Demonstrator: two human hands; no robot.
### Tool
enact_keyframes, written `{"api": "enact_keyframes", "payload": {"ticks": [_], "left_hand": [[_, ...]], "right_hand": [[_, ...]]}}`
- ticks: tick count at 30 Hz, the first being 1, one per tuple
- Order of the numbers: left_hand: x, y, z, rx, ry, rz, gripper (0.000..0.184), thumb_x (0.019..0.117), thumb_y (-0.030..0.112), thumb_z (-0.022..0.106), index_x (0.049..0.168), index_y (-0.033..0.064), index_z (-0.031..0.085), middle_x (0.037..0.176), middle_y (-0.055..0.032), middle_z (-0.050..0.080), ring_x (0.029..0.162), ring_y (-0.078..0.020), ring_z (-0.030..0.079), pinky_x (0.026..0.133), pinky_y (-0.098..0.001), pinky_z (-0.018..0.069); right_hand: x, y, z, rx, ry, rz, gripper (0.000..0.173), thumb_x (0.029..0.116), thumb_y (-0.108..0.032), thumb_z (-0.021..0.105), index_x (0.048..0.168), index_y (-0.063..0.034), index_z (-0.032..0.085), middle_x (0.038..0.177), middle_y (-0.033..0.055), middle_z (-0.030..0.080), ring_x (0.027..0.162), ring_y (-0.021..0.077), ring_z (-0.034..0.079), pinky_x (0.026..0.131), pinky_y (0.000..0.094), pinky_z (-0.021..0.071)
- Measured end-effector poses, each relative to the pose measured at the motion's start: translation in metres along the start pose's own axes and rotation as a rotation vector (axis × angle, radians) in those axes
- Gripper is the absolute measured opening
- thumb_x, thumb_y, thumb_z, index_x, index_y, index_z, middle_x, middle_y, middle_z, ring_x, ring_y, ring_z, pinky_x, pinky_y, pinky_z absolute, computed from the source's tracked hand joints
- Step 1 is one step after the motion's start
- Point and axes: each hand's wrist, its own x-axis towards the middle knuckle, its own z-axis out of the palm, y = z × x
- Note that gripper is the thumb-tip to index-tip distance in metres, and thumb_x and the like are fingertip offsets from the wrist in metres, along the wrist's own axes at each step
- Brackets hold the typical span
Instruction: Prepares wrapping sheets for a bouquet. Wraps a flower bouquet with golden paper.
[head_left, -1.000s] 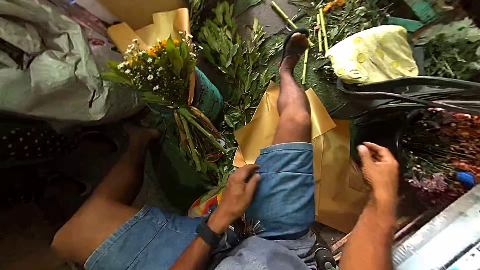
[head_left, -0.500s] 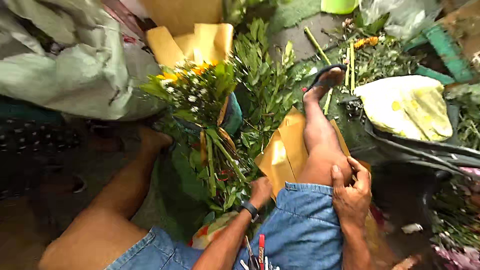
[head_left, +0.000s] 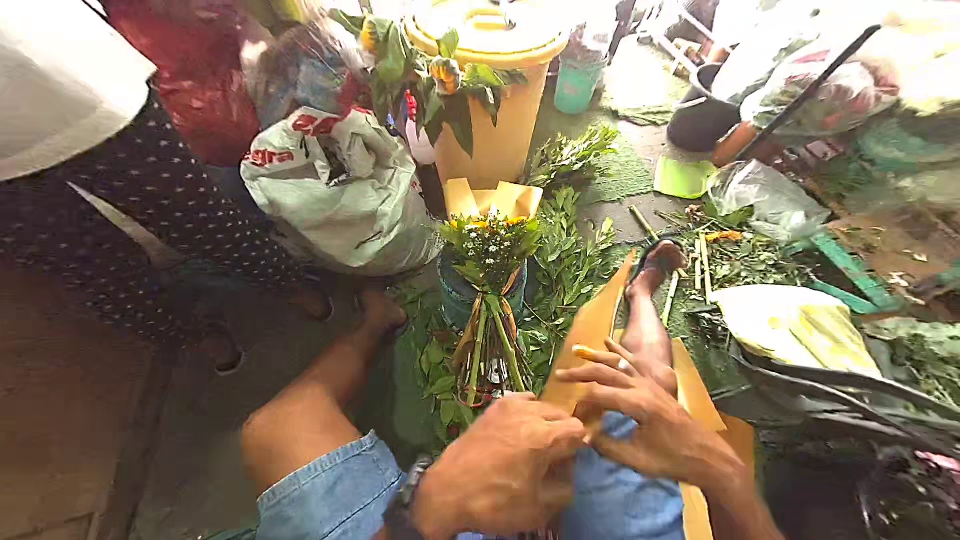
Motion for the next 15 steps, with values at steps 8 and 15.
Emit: {"api": "enact_keyframes", "payload": {"ticks": [8,15], "left_hand": [[-0.13,0.031,-0.016,-0.067,0.872,-0.236,0.019,0.1034,0.034,0.058,0.114,0.0193,0.066,0.112,0.0063,0.069,0.108,-0.0073,0.065,0.093,-0.0299,0.0558],[-0.218,0.045,0.049,-0.608,0.603,-0.469,0.057,0.1049,0.052,0.05,0.117,-0.0014,0.066,0.095,-0.0039,0.073,0.083,-0.0101,0.069,0.077,-0.0326,0.0593]], "right_hand": [[-0.024,-0.1,-0.035,-0.437,-0.008,-0.005,0.015,0.1002,-0.028,0.061,0.095,-0.0146,0.066,0.093,0.0018,0.071,0.087,0.0176,0.069,0.079,0.0388,0.0568],[-0.074,-0.166,0.016,-0.367,-0.05,-0.02,0.015,0.0995,-0.022,0.061,0.087,-0.0149,0.066,0.113,0.0016,0.074,0.085,0.0162,0.071,0.07,0.0329,0.0561]]}}
